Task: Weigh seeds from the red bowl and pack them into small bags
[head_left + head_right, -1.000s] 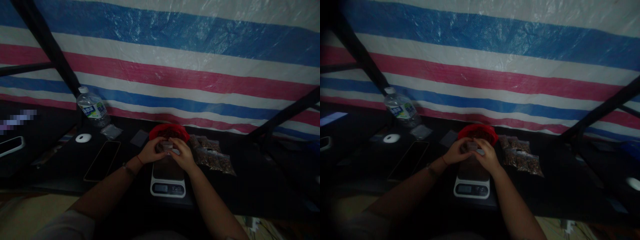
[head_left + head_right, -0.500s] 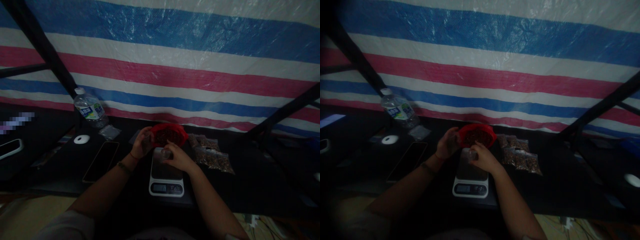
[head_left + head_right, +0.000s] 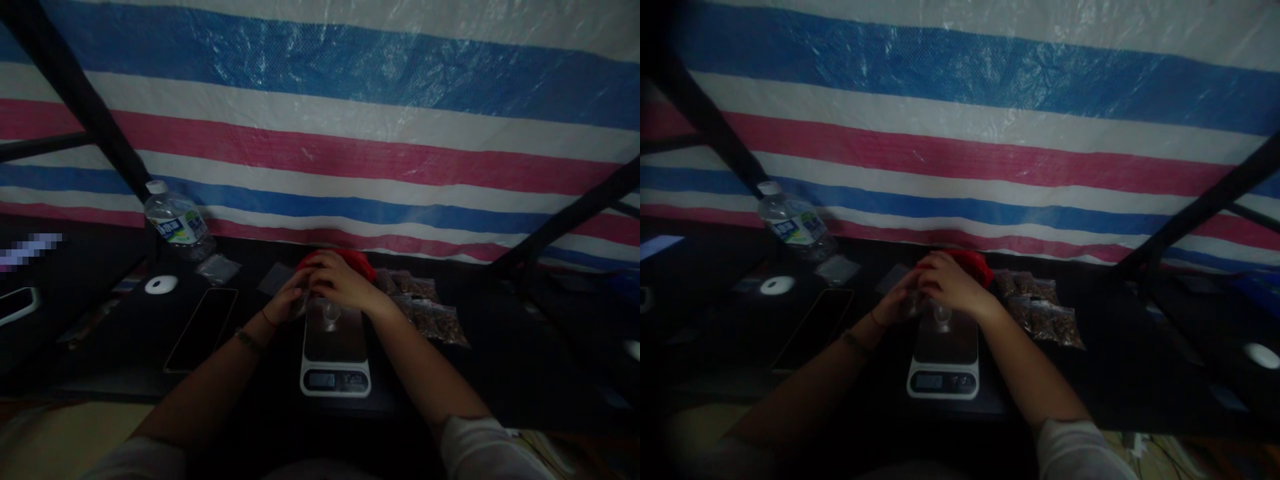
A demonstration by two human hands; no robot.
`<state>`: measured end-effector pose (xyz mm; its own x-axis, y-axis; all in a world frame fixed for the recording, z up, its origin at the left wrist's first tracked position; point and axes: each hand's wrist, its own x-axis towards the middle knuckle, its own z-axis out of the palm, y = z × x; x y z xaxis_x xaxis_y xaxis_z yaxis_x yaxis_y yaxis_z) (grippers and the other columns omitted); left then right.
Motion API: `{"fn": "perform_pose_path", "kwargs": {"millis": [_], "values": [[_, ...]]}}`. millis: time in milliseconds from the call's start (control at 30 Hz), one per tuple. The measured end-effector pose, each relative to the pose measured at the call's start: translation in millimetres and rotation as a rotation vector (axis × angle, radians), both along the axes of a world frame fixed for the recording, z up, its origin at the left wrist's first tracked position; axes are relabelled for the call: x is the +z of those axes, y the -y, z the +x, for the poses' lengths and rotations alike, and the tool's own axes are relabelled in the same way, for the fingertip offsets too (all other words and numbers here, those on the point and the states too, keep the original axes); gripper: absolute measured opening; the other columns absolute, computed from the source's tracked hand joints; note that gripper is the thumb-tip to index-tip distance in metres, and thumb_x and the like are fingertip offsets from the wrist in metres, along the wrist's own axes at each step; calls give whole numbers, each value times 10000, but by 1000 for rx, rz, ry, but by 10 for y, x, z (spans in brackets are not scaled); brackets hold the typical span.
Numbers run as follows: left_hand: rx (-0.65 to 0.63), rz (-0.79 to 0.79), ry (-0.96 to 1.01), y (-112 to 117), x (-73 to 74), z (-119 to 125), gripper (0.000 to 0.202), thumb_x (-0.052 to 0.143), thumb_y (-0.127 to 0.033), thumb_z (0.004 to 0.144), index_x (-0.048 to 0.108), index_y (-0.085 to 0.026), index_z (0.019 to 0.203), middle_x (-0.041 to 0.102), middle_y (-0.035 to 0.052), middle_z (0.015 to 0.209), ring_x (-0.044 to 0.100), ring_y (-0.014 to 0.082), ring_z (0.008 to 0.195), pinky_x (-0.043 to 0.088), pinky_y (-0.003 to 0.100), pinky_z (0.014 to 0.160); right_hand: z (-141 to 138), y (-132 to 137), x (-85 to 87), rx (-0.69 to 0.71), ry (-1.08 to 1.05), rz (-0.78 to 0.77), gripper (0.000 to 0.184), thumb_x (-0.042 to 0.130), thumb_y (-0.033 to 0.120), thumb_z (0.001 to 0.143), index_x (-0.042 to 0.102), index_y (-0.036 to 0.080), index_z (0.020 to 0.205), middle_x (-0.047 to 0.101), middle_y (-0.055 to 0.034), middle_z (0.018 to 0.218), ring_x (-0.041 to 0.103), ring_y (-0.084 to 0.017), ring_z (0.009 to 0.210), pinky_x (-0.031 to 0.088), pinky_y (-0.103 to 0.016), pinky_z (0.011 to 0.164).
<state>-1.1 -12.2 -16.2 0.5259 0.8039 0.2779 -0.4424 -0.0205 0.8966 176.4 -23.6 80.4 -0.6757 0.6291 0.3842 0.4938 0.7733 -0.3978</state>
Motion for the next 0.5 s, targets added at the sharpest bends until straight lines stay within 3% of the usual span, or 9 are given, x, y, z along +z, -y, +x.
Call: {"fn": "perform_pose_path", "kwargs": {"millis": [133, 300, 433, 500], "values": [[77, 55, 44, -89, -67, -12, 640, 612, -590, 743, 521, -212, 1251, 541, 119, 1299, 520, 278, 1187, 412, 461, 993, 25, -146, 86, -81, -108, -7, 89, 603, 160, 823, 680, 200, 841, 587, -56, 1115, 502, -194, 1116, 387, -399, 1001], [218, 38, -203, -155, -51, -32, 478, 749, -396, 691, 626, -155, 1086, 676, 98, 1072, 632, 246, 983, 470, 425, 922, 58, -163, 28, -142, -254, -77, 102, 587, 125, 805, 666, 188, 808, 619, -55, 1037, 562, -174, 1024, 446, -356, 918], [277, 25, -312, -155, -17, -28, 440, 778, -359, 650, 656, -145, 1015, 705, 80, 992, 655, 227, 897, 500, 402, 868, 62, -137, -145, -262, -407, -254, 320, 610, 160, 790, 629, 207, 1106, 657, -54, 1038, 623, -162, 895, 502, -315, 794], [299, 33, -360, -149, -8, -18, 420, 786, -360, 628, 667, -138, 965, 714, 72, 931, 662, 221, 847, 517, 388, 825, 72, -126, -231, -292, -395, -348, 353, 646, 188, 767, 635, 202, 1120, 686, -48, 992, 642, -163, 819, 509, -295, 737]]}}
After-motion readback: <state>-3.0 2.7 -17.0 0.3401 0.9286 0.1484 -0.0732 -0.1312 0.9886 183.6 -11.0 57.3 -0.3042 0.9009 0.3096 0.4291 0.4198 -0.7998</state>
